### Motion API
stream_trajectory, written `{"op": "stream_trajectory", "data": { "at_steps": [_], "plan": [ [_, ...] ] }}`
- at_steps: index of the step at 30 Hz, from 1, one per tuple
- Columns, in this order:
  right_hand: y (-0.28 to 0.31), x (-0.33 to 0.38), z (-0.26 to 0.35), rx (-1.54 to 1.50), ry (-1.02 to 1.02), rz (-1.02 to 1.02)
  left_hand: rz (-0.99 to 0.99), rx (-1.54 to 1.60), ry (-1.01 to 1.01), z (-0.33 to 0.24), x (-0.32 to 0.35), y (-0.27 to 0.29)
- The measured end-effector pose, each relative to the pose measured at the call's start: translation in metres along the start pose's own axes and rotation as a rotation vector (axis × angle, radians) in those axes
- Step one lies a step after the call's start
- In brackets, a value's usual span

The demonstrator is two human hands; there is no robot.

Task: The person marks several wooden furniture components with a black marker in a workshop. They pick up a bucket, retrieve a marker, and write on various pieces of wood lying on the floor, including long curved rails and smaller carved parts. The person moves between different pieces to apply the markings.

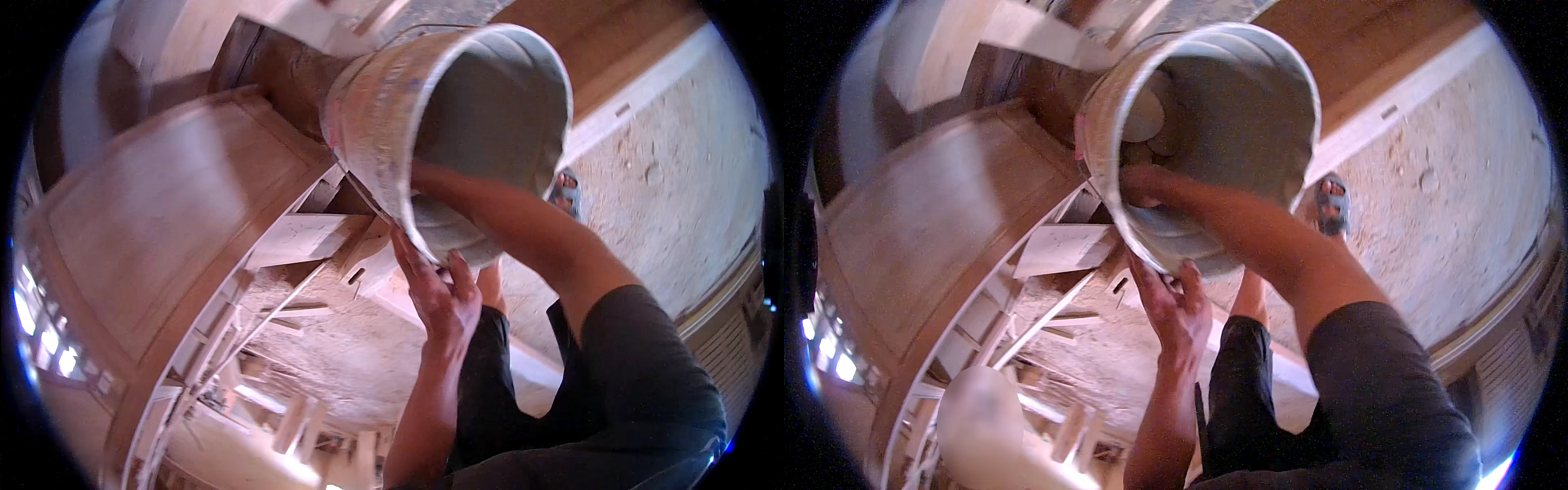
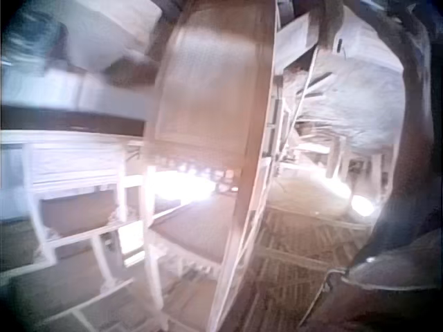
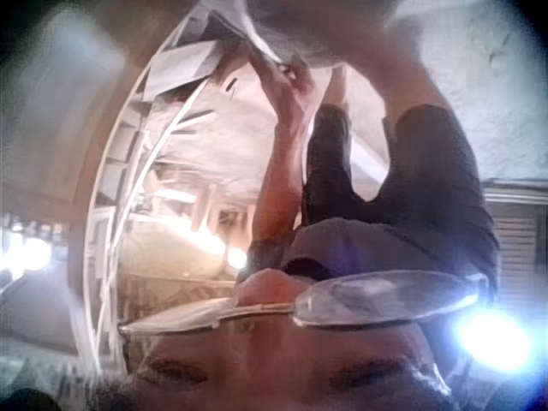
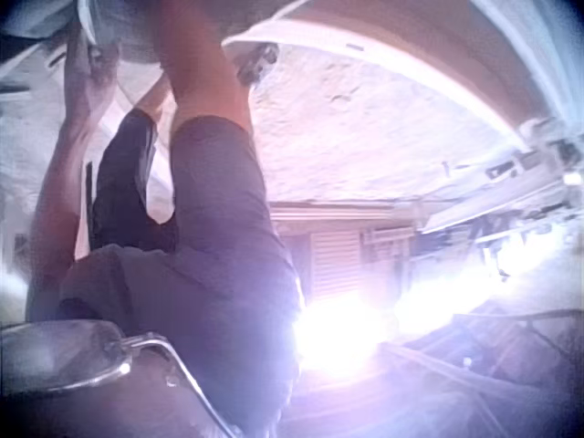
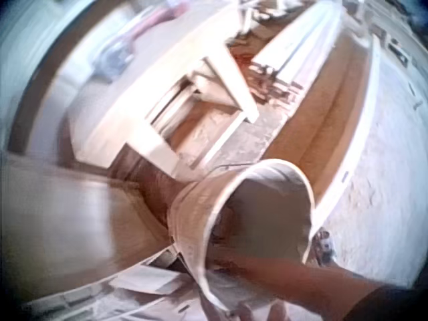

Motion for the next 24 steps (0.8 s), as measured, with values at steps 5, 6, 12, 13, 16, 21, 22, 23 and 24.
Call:
{"op": "stream_trajectory", "data": {
  "at_steps": [5,6,12,13,16,21,22,23,24],
  "plan": [
    [-0.05,-0.057,-0.03,0.284,-0.01,0.134,-0.099,-0.109,-0.121,0.019,0.0,0.024],
    [-0.053,-0.058,-0.035,0.317,-0.009,0.144,-0.112,-0.108,-0.126,0.026,0.001,0.029],
    [-0.033,-0.028,-0.038,0.422,0.017,0.084,-0.142,0.0,-0.091,0.036,0.005,0.037],
    [-0.022,-0.019,-0.036,0.421,0.026,0.044,-0.147,-0.012,-0.119,0.029,-0.001,0.038],
    [0.002,0.013,-0.02,0.234,0.058,-0.065,-0.119,0.134,0.126,0.053,-0.015,0.049],
    [0.068,0.115,0.065,-0.524,-0.203,-0.172,-0.224,0.221,0.214,0.071,-0.047,0.105],
    [0.075,0.13,0.078,-0.58,-0.159,-0.185,-0.263,0.224,0.202,0.072,-0.051,0.112],
    [0.083,0.142,0.1,-0.643,-0.106,-0.189,-0.269,0.223,0.197,0.086,-0.051,0.118],
    [0.093,0.152,0.125,-0.702,-0.042,-0.189,-0.284,0.222,0.186,0.103,-0.051,0.124]
  ]
}}
Point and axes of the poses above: each hand's wrist, its own x-axis away from the middle knuckle, its own y-axis out of the back of the hand, z = x × y, the point moved 6 cm from there along -x, towards the middle knuckle, and after that the axes turned 7 degrees about z, right-handed, at the moved point
